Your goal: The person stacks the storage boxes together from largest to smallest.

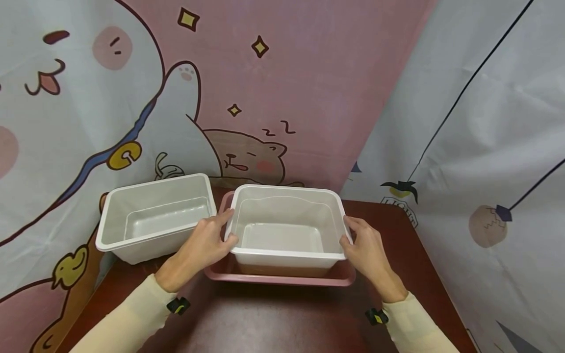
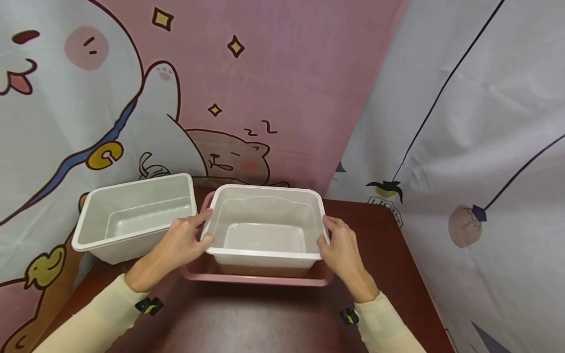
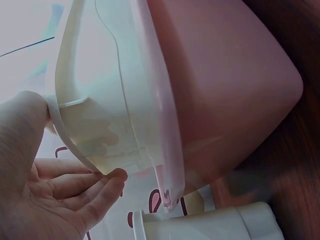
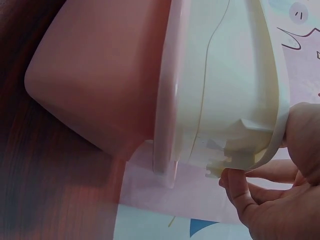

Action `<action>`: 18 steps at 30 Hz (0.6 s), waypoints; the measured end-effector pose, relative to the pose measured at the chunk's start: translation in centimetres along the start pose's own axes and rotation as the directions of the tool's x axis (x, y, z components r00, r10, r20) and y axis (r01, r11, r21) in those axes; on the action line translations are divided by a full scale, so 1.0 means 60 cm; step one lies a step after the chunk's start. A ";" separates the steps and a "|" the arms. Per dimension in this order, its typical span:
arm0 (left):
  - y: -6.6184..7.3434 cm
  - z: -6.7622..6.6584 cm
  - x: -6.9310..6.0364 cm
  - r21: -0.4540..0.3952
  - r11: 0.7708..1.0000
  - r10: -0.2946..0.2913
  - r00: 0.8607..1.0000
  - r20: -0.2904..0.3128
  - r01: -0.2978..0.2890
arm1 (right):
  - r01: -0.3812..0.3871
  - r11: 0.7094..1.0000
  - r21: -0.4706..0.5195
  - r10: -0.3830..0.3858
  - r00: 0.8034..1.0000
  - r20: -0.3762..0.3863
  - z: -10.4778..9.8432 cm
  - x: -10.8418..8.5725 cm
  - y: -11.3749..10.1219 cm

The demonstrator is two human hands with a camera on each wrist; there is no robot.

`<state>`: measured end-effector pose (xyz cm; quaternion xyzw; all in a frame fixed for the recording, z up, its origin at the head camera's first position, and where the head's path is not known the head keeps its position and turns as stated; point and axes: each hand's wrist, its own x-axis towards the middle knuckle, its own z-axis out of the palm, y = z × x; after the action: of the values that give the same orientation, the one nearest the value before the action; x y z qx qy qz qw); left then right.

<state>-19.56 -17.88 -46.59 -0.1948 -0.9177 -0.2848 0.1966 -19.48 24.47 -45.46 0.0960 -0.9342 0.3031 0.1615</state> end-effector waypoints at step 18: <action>0.003 0.000 -0.011 -0.015 0.999 -0.046 0.999 0.022 0.046 | -0.018 0.999 -0.028 0.019 0.999 0.041 -0.004 -0.004 -0.002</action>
<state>-18.90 -17.93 -46.83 -0.1781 -0.9218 -0.2943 0.1787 -19.16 24.53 -45.29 0.0912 -0.9423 0.2895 0.1409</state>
